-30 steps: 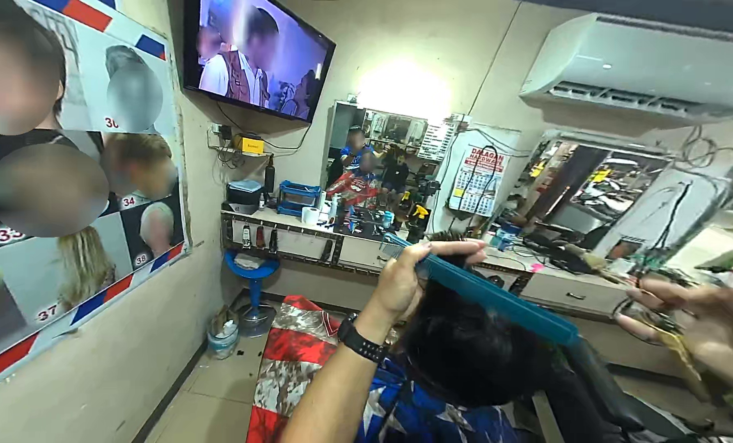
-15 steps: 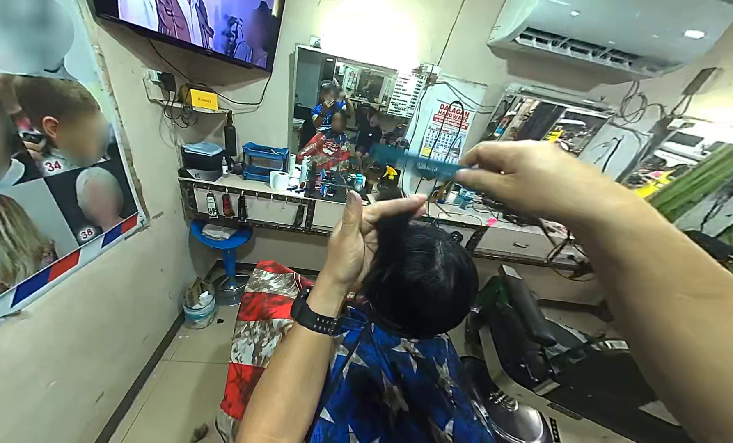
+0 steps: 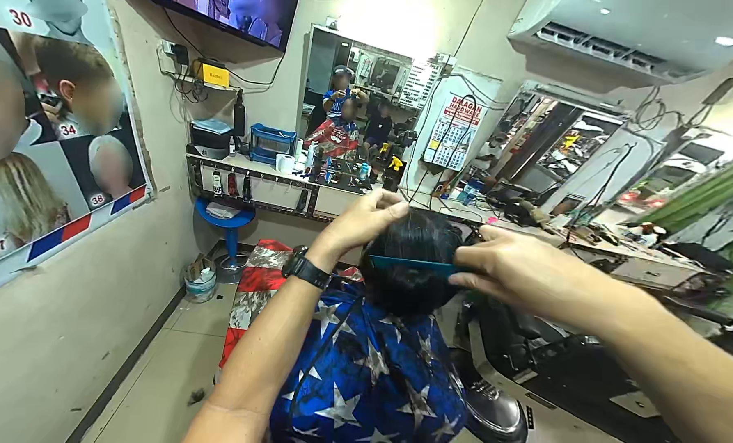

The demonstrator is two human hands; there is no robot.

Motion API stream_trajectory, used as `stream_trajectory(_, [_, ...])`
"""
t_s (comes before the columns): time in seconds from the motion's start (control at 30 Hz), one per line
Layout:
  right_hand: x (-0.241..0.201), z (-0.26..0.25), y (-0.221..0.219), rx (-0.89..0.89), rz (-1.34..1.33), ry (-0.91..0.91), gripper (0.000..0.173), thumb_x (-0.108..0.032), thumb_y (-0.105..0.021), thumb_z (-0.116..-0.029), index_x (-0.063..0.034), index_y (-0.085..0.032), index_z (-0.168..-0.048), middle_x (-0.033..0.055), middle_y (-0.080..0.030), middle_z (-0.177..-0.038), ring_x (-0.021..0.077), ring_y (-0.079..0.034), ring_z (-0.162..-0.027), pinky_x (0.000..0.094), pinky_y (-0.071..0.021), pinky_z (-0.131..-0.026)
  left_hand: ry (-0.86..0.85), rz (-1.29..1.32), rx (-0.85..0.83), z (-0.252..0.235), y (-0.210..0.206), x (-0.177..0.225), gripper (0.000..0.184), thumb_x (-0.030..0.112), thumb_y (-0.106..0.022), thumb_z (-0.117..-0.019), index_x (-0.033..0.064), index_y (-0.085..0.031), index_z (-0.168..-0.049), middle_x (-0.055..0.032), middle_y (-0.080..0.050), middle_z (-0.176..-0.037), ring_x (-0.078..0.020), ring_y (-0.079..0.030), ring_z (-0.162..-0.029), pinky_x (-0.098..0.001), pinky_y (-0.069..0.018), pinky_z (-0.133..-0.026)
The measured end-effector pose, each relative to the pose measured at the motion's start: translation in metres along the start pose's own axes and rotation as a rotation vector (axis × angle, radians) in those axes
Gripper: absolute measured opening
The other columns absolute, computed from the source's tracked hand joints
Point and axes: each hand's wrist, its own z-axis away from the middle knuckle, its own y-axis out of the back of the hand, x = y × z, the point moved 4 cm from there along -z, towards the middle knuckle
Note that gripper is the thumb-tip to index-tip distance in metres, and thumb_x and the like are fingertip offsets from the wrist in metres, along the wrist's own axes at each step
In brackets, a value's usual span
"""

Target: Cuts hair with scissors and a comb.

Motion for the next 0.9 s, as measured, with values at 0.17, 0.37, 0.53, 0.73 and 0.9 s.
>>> stream_trajectory(0.17, [-0.062, 0.046, -0.019, 0.158, 0.057, 0.106, 0.026, -0.027, -0.061, -0.0979, -0.0086, -0.062, -0.079, 0.0064, -0.059, -0.065, 0.0318, -0.064, -0.069, 0.0454, -0.049, -0.055, 0.124, -0.348, -0.045, 0.004, -0.023, -0.01, 0.063, 0.051, -0.071, -0.0924, 0.0062, -0.058, -0.135, -0.0156, -0.064, -0.127, -0.0271, -0.064, -0.116, -0.0523, -0.0508, -0.101])
stream_trajectory(0.37, [-0.07, 0.1, -0.012, 0.2, -0.412, 0.122, 0.029, -0.038, -0.058, -0.1008, -0.0148, -0.067, -0.086, -0.002, -0.06, -0.071, 0.0136, -0.06, -0.074, 0.0313, -0.0514, -0.065, 0.183, -0.318, 0.03, 0.0, -0.02, -0.007, 0.06, 0.057, -0.049, -0.103, 0.0071, -0.058, -0.136, -0.0171, -0.066, -0.126, -0.0283, -0.064, -0.118, -0.0549, -0.0495, -0.103])
stream_trajectory(0.53, [-0.024, 0.135, -0.038, 0.469, -0.505, -0.606, 0.036, -0.04, -0.046, -0.1042, -0.0129, -0.066, -0.116, -0.0014, -0.065, -0.079, 0.0077, -0.06, -0.06, 0.0303, -0.0538, -0.053, 0.292, -0.37, 0.074, -0.006, -0.016, -0.008, 0.072, 0.067, -0.037, -0.1023, 0.0062, -0.056, -0.137, -0.0197, -0.065, -0.127, -0.0321, -0.063, -0.119, -0.0593, -0.0479, -0.101])
stream_trajectory(0.73, [-0.058, 0.134, -0.089, 0.479, -0.441, -0.731, 0.035, -0.029, -0.047, -0.1025, -0.0064, -0.068, -0.119, 0.0128, -0.067, -0.089, 0.0276, -0.065, -0.075, 0.047, -0.0548, -0.063, 0.364, -0.509, 0.153, 0.017, -0.03, 0.002, 0.09, 0.076, -0.046, -0.0936, 0.0044, -0.047, -0.147, -0.0233, -0.061, -0.134, -0.0376, -0.06, -0.125, -0.0631, -0.0462, -0.104])
stream_trajectory(0.9, [-0.081, 0.119, -0.105, 0.503, -0.336, -0.648, 0.032, -0.023, -0.049, -0.0999, -0.0062, -0.071, -0.117, 0.0105, -0.068, -0.081, 0.0307, -0.066, -0.073, 0.0455, -0.055, -0.061, 0.361, -0.582, 0.208, 0.038, -0.056, 0.016, 0.109, 0.078, -0.061, -0.084, 0.0045, -0.03, -0.157, -0.0242, -0.053, -0.145, -0.0383, -0.058, -0.127, -0.0617, -0.047, -0.104])
